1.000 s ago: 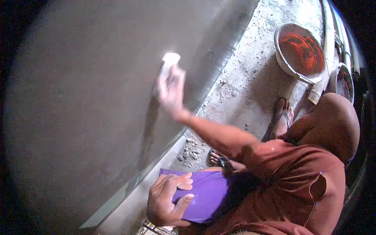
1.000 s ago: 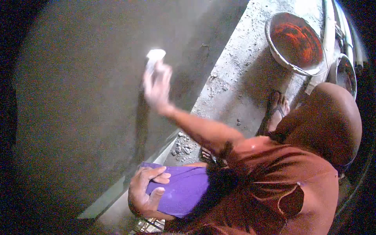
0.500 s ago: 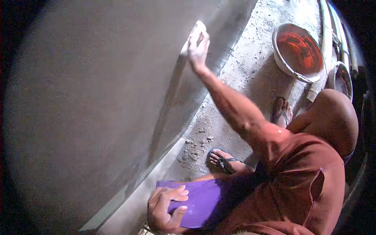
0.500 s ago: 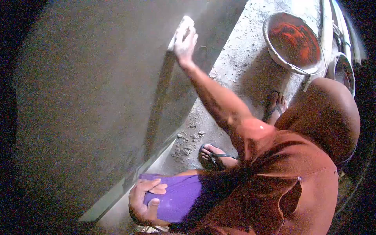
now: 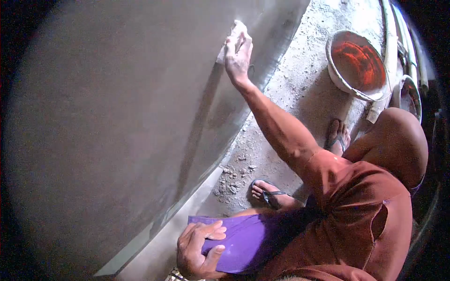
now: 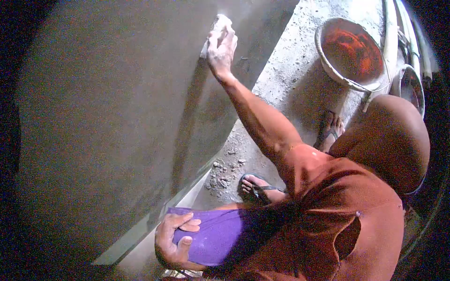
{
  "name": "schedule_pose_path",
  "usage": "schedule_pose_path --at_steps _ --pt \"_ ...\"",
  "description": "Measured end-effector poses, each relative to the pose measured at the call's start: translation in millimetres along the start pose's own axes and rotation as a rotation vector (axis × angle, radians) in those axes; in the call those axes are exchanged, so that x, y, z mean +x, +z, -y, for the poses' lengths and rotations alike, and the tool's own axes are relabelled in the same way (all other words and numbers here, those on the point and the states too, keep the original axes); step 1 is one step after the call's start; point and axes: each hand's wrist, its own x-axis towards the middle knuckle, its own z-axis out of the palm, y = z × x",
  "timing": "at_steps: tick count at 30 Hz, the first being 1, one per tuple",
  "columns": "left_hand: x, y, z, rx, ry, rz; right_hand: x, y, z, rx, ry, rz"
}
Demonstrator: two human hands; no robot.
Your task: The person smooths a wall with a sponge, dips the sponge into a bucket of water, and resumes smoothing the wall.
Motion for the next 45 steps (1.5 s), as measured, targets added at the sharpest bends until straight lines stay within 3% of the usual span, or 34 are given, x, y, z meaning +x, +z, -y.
schedule_pose_path --at_steps 1,2,6,10,14,17,19,22,24,27,30,31,32,33,34,36,38,41,43,45 --pt "1.6 2.1 -2.8 -0.008 -0.008 -0.008 -10.1 3.5 1.2 0.005 -0.03 -0.023" --pt "6.3 4.1 -6.9 -0.008 -0.004 -0.014 -35.8 1.9 3.2 -0.052 0.073 0.078" --pt "30.3 4.0 -10.8 -0.006 -0.018 0.049 -140.7 -10.2 61.5 0.144 -0.218 0.178" --pt "28.7 0.8 -7.3 -0.012 -0.031 0.115 -73.0 -8.8 47.6 0.083 -0.419 0.146" --pt "12.3 0.5 -1.6 -0.035 -0.012 0.08 -10.0 -5.7 26.7 0.043 0.058 0.072" --pt "21.6 3.3 -6.4 -0.063 -0.028 0.055 -66.7 4.7 0.9 0.0 0.102 0.051" --pt "33.0 2.7 -10.8 -0.039 -0.038 0.114 -116.4 -1.7 38.4 0.047 0.176 0.155" --pt "35.7 3.6 -3.3 -0.055 -0.052 0.123 -131.6 -11.1 95.1 0.166 0.004 0.233" --pt "30.6 3.6 -4.3 -0.066 -0.084 0.119 -88.5 -1.0 81.2 0.063 -0.204 0.111" --pt "18.1 2.5 -1.3 -0.076 -0.087 0.074 -19.1 6.7 22.5 -0.07 0.074 0.031" --pt "18.2 5.3 0.6 -0.063 -0.034 0.055 -27.0 3.9 -25.6 -0.025 0.335 0.045" --pt "23.6 5.8 1.2 -0.031 0.001 0.062 -46.7 4.8 -17.5 -0.037 0.256 0.023" --pt "30.2 5.4 -0.7 -0.032 0.002 0.057 -74.4 6.6 -8.0 -0.001 0.364 0.091" --pt "36.7 5.0 -4.6 -0.036 -0.014 0.083 -100.1 6.5 10.3 0.018 0.165 0.062" --pt "40.9 4.3 -6.8 -0.035 -0.028 0.113 -117.6 6.6 35.6 0.095 0.186 0.081" --pt "43.8 5.4 -8.8 -0.036 -0.049 0.106 -103.1 1.1 60.6 0.09 -0.073 0.08" --pt "37.6 5.2 -11.4 -0.037 -0.079 0.106 -51.2 0.0 55.7 0.058 -0.17 0.049" --pt "23.5 3.1 -9.2 -0.026 -0.08 0.04 19.2 9.3 6.4 0.008 0.089 -0.02" --pt "18.6 1.1 -5.7 -0.009 -0.027 0.062 28.7 13.6 9.9 0.024 0.255 -0.054" --pt "21.4 3.5 -7.5 -0.002 -0.028 0.058 -8.2 12.0 27.2 -0.035 0.119 0.079"
